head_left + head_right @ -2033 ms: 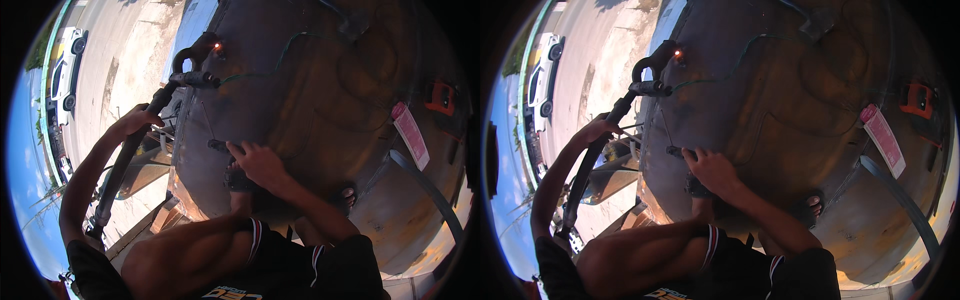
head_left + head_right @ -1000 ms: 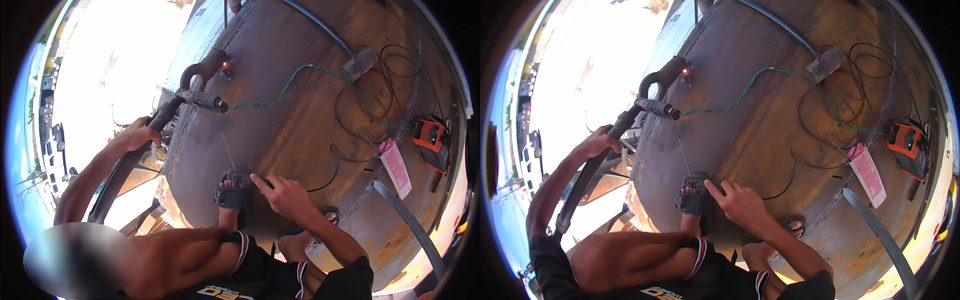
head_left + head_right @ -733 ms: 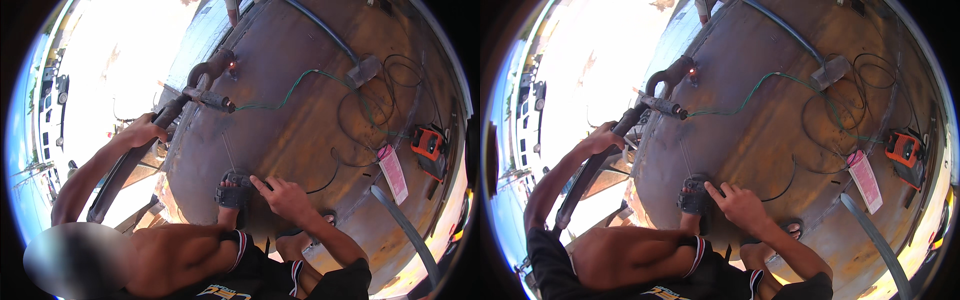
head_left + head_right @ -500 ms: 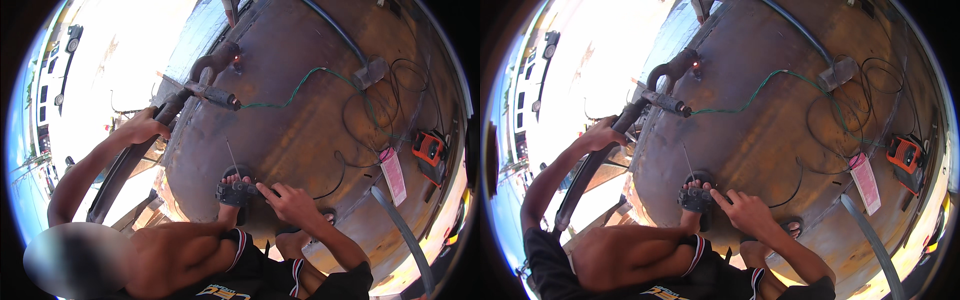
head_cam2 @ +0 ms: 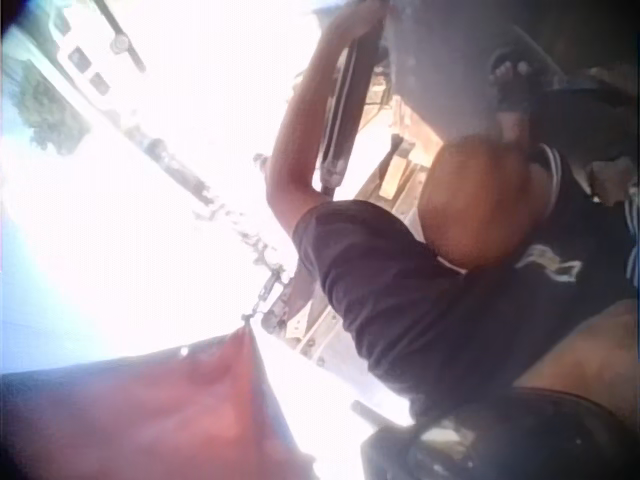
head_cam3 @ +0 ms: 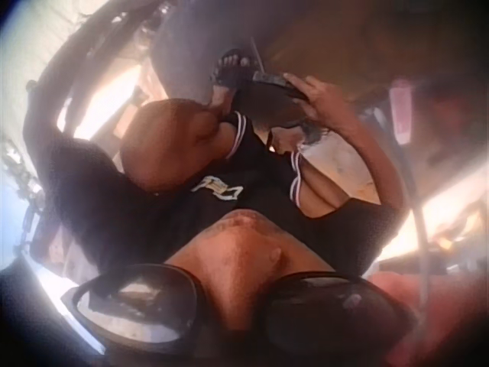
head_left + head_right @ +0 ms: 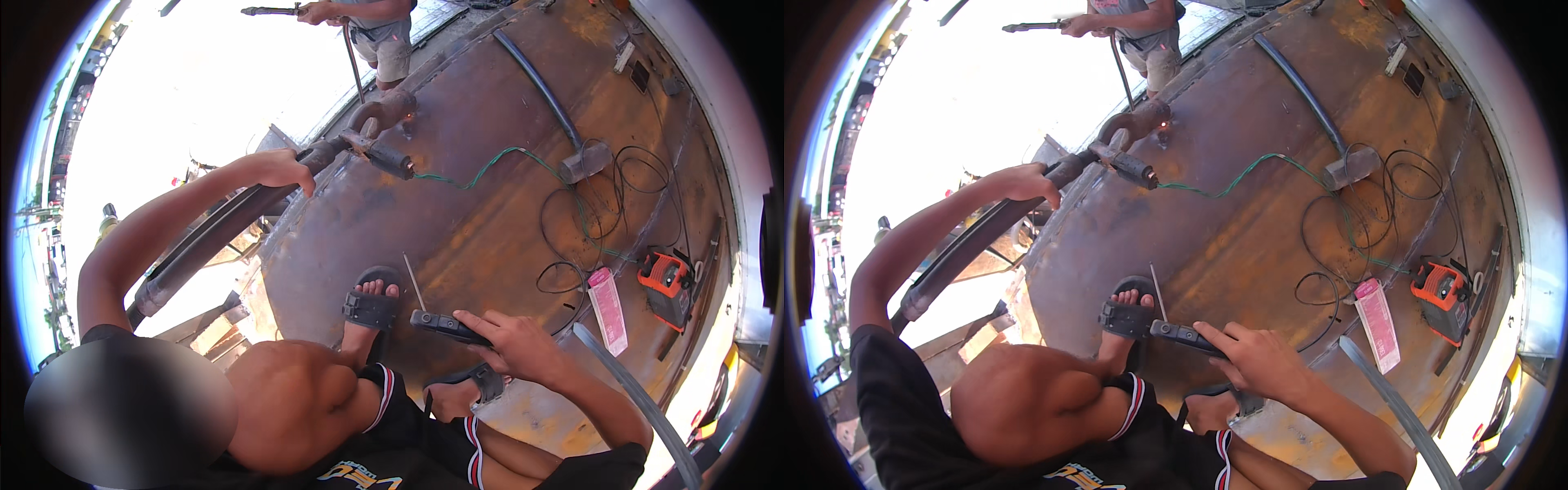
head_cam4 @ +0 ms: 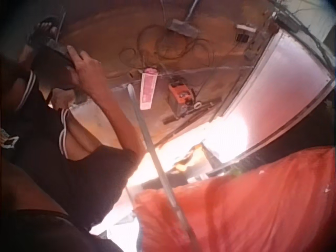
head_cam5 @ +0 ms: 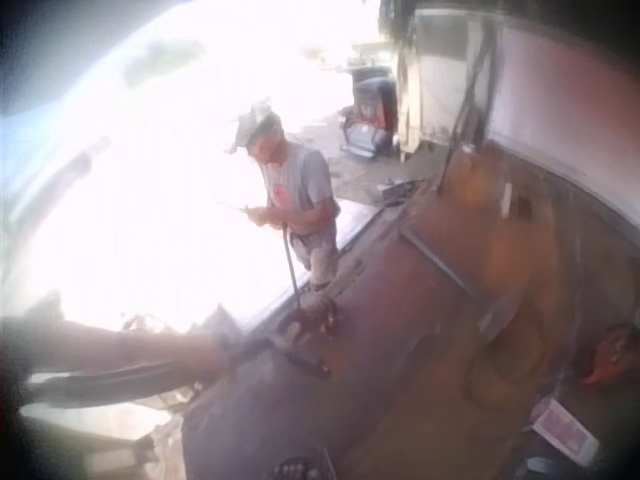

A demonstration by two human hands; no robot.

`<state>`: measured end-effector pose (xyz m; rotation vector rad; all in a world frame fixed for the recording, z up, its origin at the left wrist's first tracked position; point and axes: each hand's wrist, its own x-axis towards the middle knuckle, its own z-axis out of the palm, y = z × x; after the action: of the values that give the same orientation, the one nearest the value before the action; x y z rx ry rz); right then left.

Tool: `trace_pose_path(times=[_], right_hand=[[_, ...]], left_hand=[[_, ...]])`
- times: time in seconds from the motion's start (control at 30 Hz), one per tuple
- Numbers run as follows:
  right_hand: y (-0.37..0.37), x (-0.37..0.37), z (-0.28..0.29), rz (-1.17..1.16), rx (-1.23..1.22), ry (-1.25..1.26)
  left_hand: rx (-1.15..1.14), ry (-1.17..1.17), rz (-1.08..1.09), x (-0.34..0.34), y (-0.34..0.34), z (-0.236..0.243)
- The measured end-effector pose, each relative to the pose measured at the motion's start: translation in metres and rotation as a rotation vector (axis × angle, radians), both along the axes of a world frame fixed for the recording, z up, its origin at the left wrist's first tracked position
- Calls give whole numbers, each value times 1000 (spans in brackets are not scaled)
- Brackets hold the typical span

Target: The person uses a welding torch to join metal pieces on a large curved metal structure. They repeatedly position the torch, strike an arc, and weld along seams while another person works nearby.

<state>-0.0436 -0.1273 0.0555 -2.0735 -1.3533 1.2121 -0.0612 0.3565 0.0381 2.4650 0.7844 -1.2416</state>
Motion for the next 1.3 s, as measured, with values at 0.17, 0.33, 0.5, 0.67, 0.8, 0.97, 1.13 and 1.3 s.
trace_pose_path(times=[0.17, 0.33, 0.5, 0.67, 0.8, 0.97, 1.13, 1.3], right_hand=[[-12, 37, 59, 8, -70, 26], [-15, 76, 98, -141, -83, -13], [-7, 118, 99, -417, 43, -93], [20, 183, 98, -667, -12, -121], [51, 236, 130, -722, -35, -256], [86, 267, 209, -567, -107, -569], [124, 262, 262, -532, 56, -753], [163, 224, 288, -620, 147, -747]], left_hand=[[-69, 191, -63, 16, -3, 15], [-275, 121, 146, 4, 6, 23], [-277, 34, 323, -22, 14, 18], [-250, -130, 327, -31, 16, 6], [-242, -150, 310, -34, 19, 2], [-244, -110, 336, -35, 22, 4], [-294, -154, 332, -35, 23, 9], [-308, -106, 337, -38, 23, 7]])
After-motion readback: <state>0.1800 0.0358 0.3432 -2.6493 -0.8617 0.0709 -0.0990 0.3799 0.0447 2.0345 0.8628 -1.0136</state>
